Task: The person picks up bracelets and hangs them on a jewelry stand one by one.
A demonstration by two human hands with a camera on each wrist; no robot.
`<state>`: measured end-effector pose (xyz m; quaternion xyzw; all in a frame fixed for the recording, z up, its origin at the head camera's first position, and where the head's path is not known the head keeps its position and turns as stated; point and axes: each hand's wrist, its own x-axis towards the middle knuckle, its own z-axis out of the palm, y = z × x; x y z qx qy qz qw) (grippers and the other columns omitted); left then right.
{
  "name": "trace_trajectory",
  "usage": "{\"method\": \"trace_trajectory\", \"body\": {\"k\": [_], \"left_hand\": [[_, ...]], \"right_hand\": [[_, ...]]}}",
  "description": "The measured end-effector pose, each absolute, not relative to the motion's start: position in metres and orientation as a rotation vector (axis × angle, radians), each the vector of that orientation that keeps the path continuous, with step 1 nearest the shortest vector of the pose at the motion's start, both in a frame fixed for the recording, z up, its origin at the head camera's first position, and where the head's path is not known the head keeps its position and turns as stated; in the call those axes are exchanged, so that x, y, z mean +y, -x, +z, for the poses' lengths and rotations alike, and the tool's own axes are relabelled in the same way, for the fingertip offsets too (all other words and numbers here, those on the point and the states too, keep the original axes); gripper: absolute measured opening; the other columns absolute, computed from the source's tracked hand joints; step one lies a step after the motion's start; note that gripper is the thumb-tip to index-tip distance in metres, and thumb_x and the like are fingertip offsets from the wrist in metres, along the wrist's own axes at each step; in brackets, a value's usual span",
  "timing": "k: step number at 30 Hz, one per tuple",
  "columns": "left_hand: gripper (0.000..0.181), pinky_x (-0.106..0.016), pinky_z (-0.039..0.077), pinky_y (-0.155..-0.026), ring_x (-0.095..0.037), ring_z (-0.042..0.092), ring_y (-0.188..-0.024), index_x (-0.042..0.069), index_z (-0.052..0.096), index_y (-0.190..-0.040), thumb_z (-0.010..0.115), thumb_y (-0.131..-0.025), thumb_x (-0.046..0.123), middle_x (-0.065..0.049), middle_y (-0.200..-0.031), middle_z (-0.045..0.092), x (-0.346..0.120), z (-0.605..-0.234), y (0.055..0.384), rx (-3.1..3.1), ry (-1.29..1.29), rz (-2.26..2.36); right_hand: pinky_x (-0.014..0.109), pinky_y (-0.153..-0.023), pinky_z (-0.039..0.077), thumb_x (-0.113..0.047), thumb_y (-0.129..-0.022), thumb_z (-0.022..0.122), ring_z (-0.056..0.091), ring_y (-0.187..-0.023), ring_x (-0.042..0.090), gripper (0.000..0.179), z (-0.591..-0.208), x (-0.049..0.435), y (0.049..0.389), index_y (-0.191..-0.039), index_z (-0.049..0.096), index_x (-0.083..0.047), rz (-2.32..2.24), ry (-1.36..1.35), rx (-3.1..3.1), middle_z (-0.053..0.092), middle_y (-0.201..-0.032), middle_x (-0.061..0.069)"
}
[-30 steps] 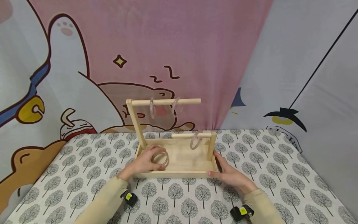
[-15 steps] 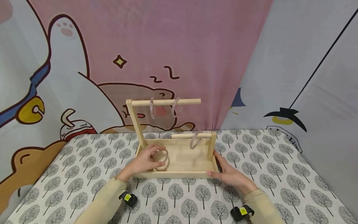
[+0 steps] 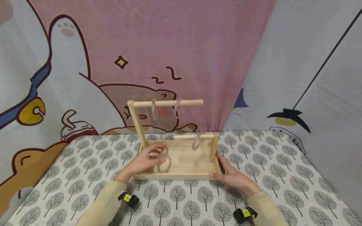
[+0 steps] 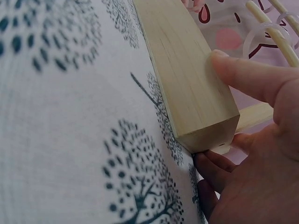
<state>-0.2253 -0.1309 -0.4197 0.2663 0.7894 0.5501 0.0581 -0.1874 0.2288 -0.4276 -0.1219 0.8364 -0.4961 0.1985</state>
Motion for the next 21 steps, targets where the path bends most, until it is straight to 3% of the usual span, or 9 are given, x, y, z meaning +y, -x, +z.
{"method": "trace_trajectory", "body": {"k": [5,11,16,21], "left_hand": [[0.056,-0.054,0.047,-0.093,-0.045,0.053,-0.111,-0.008,0.046,-0.135,0.07,-0.087,0.007,-0.024,-0.135,0.048,-0.1301,-0.4139,0.2213,2.38,-0.805,1.683],[0.059,-0.05,0.045,-0.097,-0.04,0.051,-0.115,-0.002,0.047,-0.138,0.071,-0.086,0.01,-0.018,-0.136,0.05,-0.1295,-0.4187,0.2254,2.385,-0.799,1.71],[0.06,-0.042,0.046,-0.097,-0.035,0.052,-0.117,0.0,0.046,-0.14,0.072,-0.086,0.011,-0.015,-0.137,0.05,-0.1263,-0.4162,0.2251,2.389,-0.75,1.742],[0.059,-0.041,0.047,-0.096,-0.038,0.052,-0.117,0.0,0.045,-0.14,0.07,-0.086,0.006,-0.017,-0.135,0.049,-0.1227,-0.4115,0.2245,2.356,-0.717,1.825]], "right_hand": [[0.075,-0.098,0.005,-0.032,-0.09,0.068,-0.006,-0.138,0.053,0.101,-0.4284,0.2292,0.1879,-0.155,-0.006,-0.012,-1.393,0.352,2.344,-0.008,-0.155,0.031],[0.076,-0.098,0.012,-0.031,-0.09,0.068,-0.003,-0.137,0.055,0.102,-0.4282,0.229,0.1875,-0.155,-0.007,-0.013,-1.402,0.332,2.32,-0.01,-0.155,0.031],[0.075,-0.099,0.008,-0.031,-0.089,0.069,-0.005,-0.138,0.054,0.102,-0.4281,0.2289,0.1878,-0.155,-0.007,-0.012,-1.398,0.336,2.329,-0.01,-0.155,0.031],[0.075,-0.098,0.004,-0.032,-0.09,0.068,-0.007,-0.138,0.053,0.102,-0.4282,0.2294,0.188,-0.155,-0.007,-0.011,-1.385,0.342,2.341,-0.01,-0.155,0.031]]}}
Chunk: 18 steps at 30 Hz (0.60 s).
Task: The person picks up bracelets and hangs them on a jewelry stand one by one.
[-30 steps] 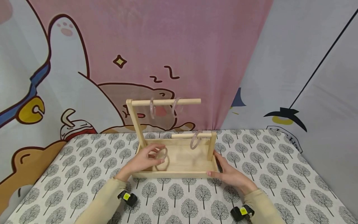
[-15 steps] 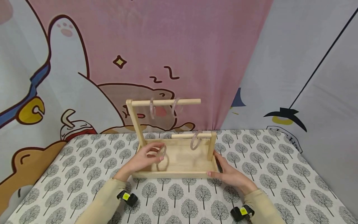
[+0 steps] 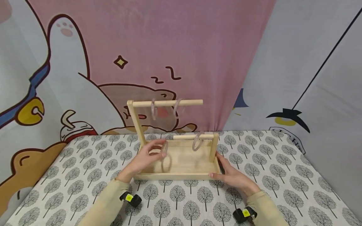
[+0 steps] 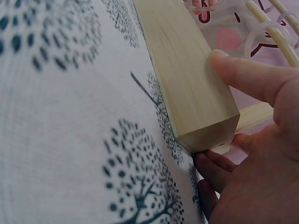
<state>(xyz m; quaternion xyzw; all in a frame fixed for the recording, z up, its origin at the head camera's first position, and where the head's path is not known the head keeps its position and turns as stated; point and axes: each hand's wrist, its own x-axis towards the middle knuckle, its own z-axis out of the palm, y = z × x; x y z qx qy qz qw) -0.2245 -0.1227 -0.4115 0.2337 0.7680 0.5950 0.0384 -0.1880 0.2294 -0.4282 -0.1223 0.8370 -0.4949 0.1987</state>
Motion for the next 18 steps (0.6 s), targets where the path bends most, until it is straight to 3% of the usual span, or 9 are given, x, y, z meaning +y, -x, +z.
{"method": "trace_trajectory", "body": {"k": [6,12,18], "left_hand": [[0.059,-0.043,0.046,-0.097,-0.036,0.053,-0.114,0.001,0.046,-0.139,0.071,-0.086,0.006,-0.016,-0.133,0.05,-0.119,-0.406,0.223,2.332,-0.692,1.911],[0.057,-0.048,0.043,-0.1,-0.041,0.049,-0.117,0.002,0.047,-0.139,0.07,-0.086,0.004,-0.023,-0.134,0.047,-0.115,-0.402,0.226,2.27,-0.678,1.991],[0.057,-0.047,0.042,-0.101,-0.041,0.046,-0.121,-0.004,0.044,-0.14,0.068,-0.088,0.0,-0.024,-0.134,0.047,-0.109,-0.387,0.222,2.246,-0.689,2.003]], "right_hand": [[0.075,-0.099,0.005,-0.031,-0.09,0.068,-0.007,-0.138,0.053,0.101,-0.428,0.23,0.187,-0.155,-0.007,-0.013,-1.393,0.338,2.333,-0.01,-0.155,0.03],[0.075,-0.099,0.006,-0.03,-0.09,0.068,-0.006,-0.138,0.053,0.101,-0.429,0.23,0.187,-0.155,-0.007,-0.013,-1.394,0.335,2.333,-0.01,-0.155,0.03],[0.075,-0.098,0.005,-0.031,-0.09,0.068,-0.006,-0.138,0.053,0.101,-0.429,0.23,0.188,-0.155,-0.008,-0.013,-1.387,0.34,2.336,-0.01,-0.155,0.03]]}}
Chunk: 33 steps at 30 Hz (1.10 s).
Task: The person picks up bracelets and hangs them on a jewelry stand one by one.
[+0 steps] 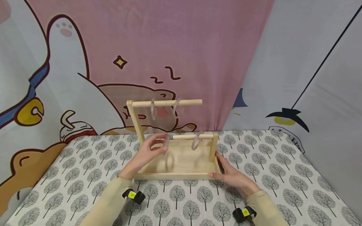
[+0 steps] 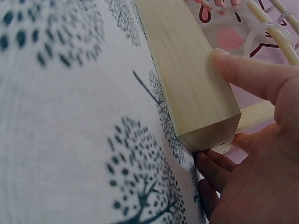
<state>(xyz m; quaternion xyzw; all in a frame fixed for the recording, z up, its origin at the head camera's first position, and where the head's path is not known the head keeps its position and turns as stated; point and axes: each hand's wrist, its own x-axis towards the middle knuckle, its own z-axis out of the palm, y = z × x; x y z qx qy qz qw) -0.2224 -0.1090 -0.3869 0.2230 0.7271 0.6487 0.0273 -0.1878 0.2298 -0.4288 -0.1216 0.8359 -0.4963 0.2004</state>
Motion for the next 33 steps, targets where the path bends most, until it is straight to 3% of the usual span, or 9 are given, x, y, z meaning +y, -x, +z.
{"method": "trace_trajectory", "body": {"k": [4,12,18,25,33], "left_hand": [[0.058,-0.046,0.042,-0.102,-0.045,0.043,-0.123,-0.006,0.042,-0.14,0.068,-0.088,0.001,-0.023,-0.135,0.047,-0.105,-0.38,0.222,2.228,-0.688,2.005],[0.058,-0.036,0.05,-0.092,-0.032,0.054,-0.116,0.006,0.048,-0.14,0.071,-0.087,0.006,-0.012,-0.134,0.051,-0.097,-0.386,0.231,2.219,-0.67,2.004],[0.057,-0.037,0.051,-0.092,-0.032,0.05,-0.122,0.001,0.045,-0.141,0.067,-0.088,0.002,-0.013,-0.138,0.049,-0.091,-0.388,0.235,2.13,-0.729,2.057],[0.055,-0.036,0.052,-0.089,-0.03,0.05,-0.122,0.006,0.047,-0.141,0.067,-0.09,0.006,-0.009,-0.138,0.051,-0.084,-0.387,0.238,2.124,-0.731,2.054],[0.054,-0.037,0.051,-0.091,-0.035,0.046,-0.124,0.004,0.048,-0.14,0.066,-0.09,0.005,-0.011,-0.14,0.048,-0.076,-0.389,0.243,2.093,-0.734,2.06]], "right_hand": [[0.076,-0.097,0.005,-0.032,-0.09,0.068,-0.008,-0.138,0.053,0.101,-0.429,0.23,0.188,-0.155,-0.008,-0.013,-1.377,0.351,2.345,-0.011,-0.155,0.03],[0.075,-0.098,0.004,-0.032,-0.09,0.068,-0.008,-0.138,0.052,0.101,-0.428,0.23,0.189,-0.155,-0.007,-0.012,-1.385,0.341,2.344,-0.01,-0.155,0.03],[0.075,-0.098,0.003,-0.033,-0.09,0.067,-0.009,-0.138,0.052,0.101,-0.427,0.229,0.188,-0.155,-0.007,-0.012,-1.375,0.342,2.345,-0.011,-0.155,0.029],[0.075,-0.099,0.003,-0.033,-0.091,0.067,-0.008,-0.138,0.052,0.1,-0.426,0.229,0.186,-0.155,-0.007,-0.013,-1.38,0.344,2.343,-0.011,-0.156,0.028],[0.075,-0.098,0.003,-0.033,-0.091,0.067,-0.009,-0.138,0.052,0.1,-0.426,0.229,0.186,-0.155,-0.007,-0.013,-1.383,0.334,2.332,-0.011,-0.155,0.029]]}}
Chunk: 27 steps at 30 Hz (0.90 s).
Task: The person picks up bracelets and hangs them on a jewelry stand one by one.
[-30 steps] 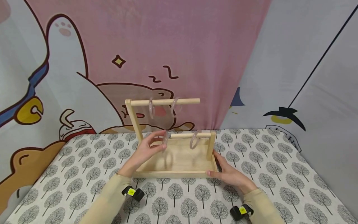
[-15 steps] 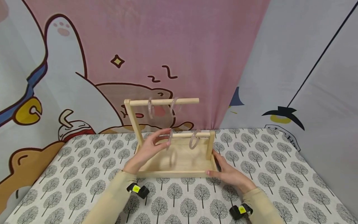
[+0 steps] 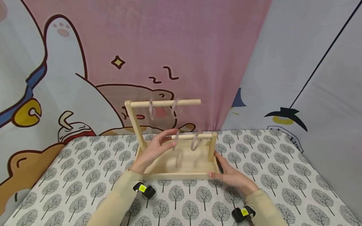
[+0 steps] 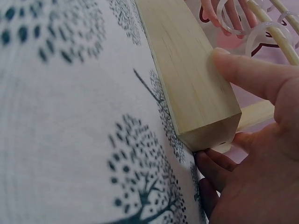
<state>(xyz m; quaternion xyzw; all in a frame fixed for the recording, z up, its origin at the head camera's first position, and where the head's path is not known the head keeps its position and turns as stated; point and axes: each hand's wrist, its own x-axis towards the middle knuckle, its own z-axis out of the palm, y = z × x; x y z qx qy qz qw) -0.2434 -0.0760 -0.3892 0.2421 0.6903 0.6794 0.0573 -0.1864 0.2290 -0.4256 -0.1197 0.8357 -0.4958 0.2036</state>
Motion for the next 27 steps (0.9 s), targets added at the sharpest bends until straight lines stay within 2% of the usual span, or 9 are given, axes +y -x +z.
{"method": "trace_trajectory", "body": {"k": [7,13,19,25,27], "left_hand": [[0.055,-0.04,0.051,-0.09,-0.036,0.047,-0.123,-0.001,0.044,-0.142,0.064,-0.09,0.002,-0.017,-0.142,0.046,-0.068,-0.386,0.246,2.128,-0.791,2.015],[0.054,-0.049,0.042,-0.1,-0.035,0.046,-0.126,-0.002,0.047,-0.14,0.066,-0.089,0.001,-0.017,-0.14,0.048,-0.063,-0.386,0.248,2.164,-0.872,1.994],[0.053,-0.042,0.046,-0.098,-0.028,0.05,-0.122,0.003,0.05,-0.138,0.068,-0.089,0.006,-0.011,-0.138,0.051,-0.059,-0.385,0.249,2.197,-0.891,1.947],[0.055,-0.034,0.054,-0.086,-0.029,0.058,-0.112,0.0,0.047,-0.14,0.068,-0.089,0.002,-0.013,-0.138,0.05,-0.055,-0.383,0.248,2.15,-0.872,1.935],[0.055,-0.032,0.053,-0.087,-0.029,0.057,-0.113,-0.001,0.047,-0.14,0.067,-0.088,0.0,-0.015,-0.139,0.049,-0.055,-0.381,0.248,2.161,-0.873,1.914]], "right_hand": [[0.075,-0.098,0.002,-0.032,-0.09,0.067,-0.008,-0.138,0.053,0.101,-0.427,0.229,0.187,-0.155,-0.007,-0.012,-1.375,0.342,2.341,-0.011,-0.155,0.029],[0.075,-0.098,0.002,-0.033,-0.09,0.068,-0.007,-0.138,0.053,0.101,-0.427,0.229,0.187,-0.155,-0.007,-0.012,-1.373,0.322,2.346,-0.01,-0.155,0.029],[0.075,-0.098,0.003,-0.034,-0.09,0.067,-0.007,-0.138,0.053,0.102,-0.428,0.229,0.187,-0.155,-0.008,-0.011,-1.373,0.325,2.347,-0.01,-0.155,0.03],[0.074,-0.099,0.003,-0.032,-0.09,0.068,-0.006,-0.138,0.053,0.101,-0.429,0.229,0.187,-0.155,-0.006,-0.01,-1.382,0.332,2.345,-0.008,-0.155,0.03],[0.074,-0.099,0.003,-0.031,-0.09,0.068,-0.006,-0.138,0.053,0.101,-0.429,0.229,0.188,-0.155,-0.006,-0.01,-1.383,0.337,2.345,-0.008,-0.155,0.03]]}}
